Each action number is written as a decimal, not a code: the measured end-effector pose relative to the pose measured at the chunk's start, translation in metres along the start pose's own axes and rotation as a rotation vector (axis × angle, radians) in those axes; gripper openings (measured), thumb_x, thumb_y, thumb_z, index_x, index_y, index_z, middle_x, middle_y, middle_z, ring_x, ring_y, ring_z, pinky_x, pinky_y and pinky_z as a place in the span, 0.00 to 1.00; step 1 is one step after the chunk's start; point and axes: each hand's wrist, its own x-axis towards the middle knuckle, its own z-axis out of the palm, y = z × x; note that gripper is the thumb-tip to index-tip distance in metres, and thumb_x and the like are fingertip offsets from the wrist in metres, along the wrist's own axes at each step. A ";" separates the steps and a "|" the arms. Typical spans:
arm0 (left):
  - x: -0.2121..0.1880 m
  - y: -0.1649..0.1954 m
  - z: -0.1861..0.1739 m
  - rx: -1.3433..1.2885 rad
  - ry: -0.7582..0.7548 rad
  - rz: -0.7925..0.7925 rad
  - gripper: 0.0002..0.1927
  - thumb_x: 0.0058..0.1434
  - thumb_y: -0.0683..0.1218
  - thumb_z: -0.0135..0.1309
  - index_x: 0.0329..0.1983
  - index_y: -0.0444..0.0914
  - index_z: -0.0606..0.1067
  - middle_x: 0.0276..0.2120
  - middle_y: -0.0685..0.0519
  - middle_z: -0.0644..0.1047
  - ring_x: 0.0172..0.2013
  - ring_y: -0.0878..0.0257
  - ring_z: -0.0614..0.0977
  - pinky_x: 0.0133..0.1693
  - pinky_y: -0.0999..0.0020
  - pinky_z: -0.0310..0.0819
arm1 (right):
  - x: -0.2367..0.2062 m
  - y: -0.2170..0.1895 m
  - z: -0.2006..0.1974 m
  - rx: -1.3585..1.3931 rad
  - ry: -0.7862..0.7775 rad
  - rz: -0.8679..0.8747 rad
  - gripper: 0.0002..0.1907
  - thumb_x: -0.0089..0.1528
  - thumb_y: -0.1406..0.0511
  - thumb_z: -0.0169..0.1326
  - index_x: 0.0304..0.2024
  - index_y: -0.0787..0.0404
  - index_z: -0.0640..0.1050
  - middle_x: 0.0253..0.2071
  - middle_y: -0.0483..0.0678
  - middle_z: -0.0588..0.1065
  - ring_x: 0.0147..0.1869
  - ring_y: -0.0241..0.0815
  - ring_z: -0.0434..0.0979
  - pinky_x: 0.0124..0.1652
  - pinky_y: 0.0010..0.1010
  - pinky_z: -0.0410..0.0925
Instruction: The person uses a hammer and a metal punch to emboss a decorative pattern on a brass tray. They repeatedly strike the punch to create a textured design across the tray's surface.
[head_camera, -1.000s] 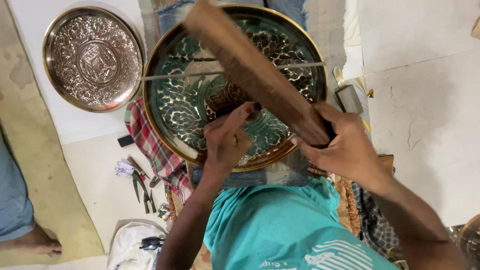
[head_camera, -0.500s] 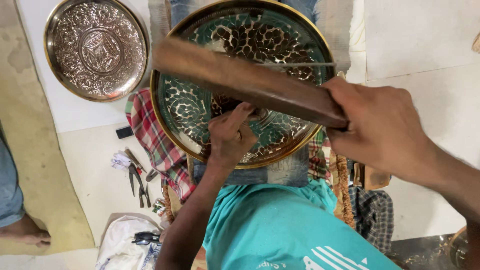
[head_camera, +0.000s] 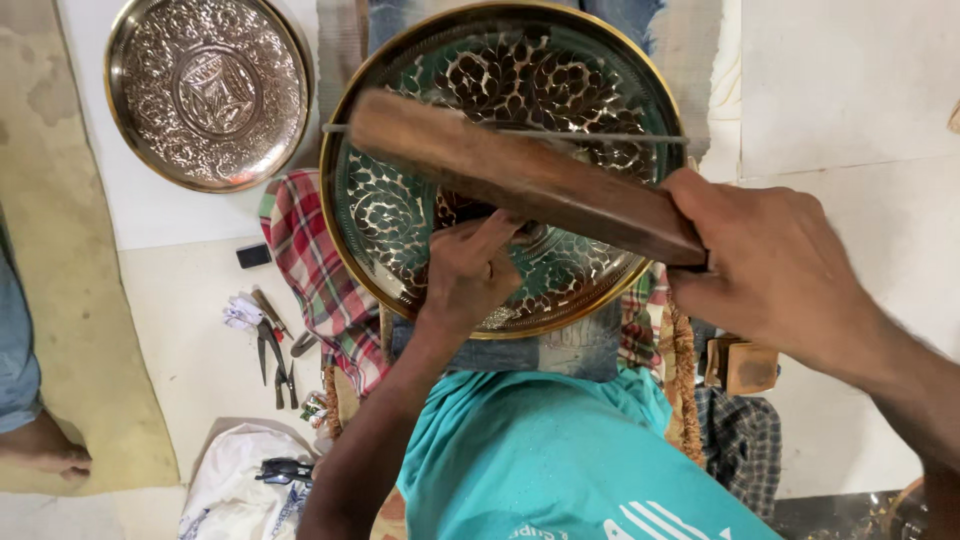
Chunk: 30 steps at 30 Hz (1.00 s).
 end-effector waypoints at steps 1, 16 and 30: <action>0.000 0.000 -0.001 0.036 -0.030 -0.035 0.28 0.53 0.30 0.47 0.58 0.36 0.76 0.37 0.46 0.83 0.36 0.55 0.88 0.40 0.65 0.84 | 0.000 0.000 0.001 0.159 0.104 -0.030 0.21 0.49 0.64 0.64 0.41 0.61 0.71 0.23 0.50 0.76 0.24 0.47 0.78 0.27 0.41 0.68; -0.003 -0.010 -0.003 0.077 -0.086 0.019 0.30 0.53 0.30 0.49 0.60 0.40 0.76 0.39 0.45 0.84 0.35 0.57 0.87 0.38 0.64 0.85 | -0.008 0.011 0.024 0.333 0.189 0.003 0.22 0.51 0.64 0.62 0.45 0.61 0.71 0.25 0.51 0.76 0.27 0.49 0.79 0.29 0.40 0.69; 0.006 -0.019 -0.009 0.102 -0.152 0.067 0.30 0.55 0.31 0.47 0.61 0.42 0.75 0.33 0.51 0.84 0.32 0.59 0.87 0.35 0.66 0.84 | -0.021 0.018 0.037 0.219 0.223 0.007 0.26 0.44 0.67 0.59 0.46 0.62 0.73 0.27 0.57 0.77 0.27 0.57 0.79 0.29 0.45 0.68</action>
